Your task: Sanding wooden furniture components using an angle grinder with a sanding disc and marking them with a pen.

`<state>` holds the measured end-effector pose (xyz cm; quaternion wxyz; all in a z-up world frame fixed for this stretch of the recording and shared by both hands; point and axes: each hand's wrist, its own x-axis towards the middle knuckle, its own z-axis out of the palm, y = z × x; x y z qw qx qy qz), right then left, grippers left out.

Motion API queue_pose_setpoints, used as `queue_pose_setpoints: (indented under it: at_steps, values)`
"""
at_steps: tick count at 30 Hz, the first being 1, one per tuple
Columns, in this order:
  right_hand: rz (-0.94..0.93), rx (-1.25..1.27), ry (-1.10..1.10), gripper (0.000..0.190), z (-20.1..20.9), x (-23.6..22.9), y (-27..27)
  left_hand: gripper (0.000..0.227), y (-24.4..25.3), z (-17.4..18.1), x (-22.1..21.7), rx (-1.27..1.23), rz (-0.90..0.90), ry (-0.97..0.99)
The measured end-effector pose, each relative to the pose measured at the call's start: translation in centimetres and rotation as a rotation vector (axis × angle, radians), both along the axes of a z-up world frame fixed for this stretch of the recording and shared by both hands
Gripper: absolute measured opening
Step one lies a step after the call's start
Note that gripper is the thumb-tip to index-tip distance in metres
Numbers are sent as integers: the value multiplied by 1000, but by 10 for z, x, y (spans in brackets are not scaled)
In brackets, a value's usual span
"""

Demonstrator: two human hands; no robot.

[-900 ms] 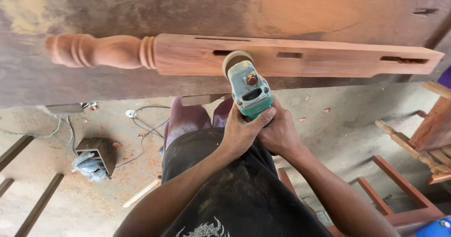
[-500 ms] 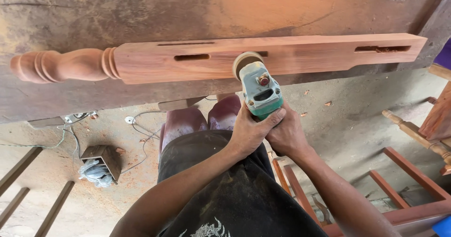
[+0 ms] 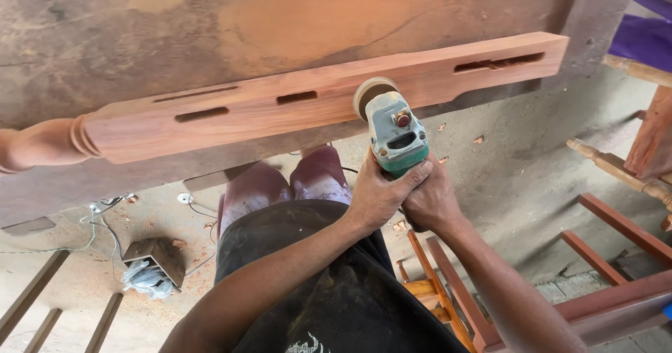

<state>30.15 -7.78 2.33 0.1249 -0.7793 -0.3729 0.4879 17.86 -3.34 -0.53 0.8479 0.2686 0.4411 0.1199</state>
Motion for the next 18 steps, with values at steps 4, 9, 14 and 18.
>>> queue_pose_setpoints:
  at_steps: [4, 9, 14, 18]
  values:
    - [-14, 11, 1, 27, 0, 24, -10, 82, -6, 0, 26, -36, -12, -10]
    - [-50, -28, 8, 23, -12, 57, -30, 86, -14, -7, 59, 8, -119, 26]
    - [-115, 61, 52, 25, -7, 83, -34, 88, -18, -7, 90, 65, -106, 6]
    - [-169, 97, 68, 25, -10, 105, -45, 88, -24, -10, 112, 65, -177, 26]
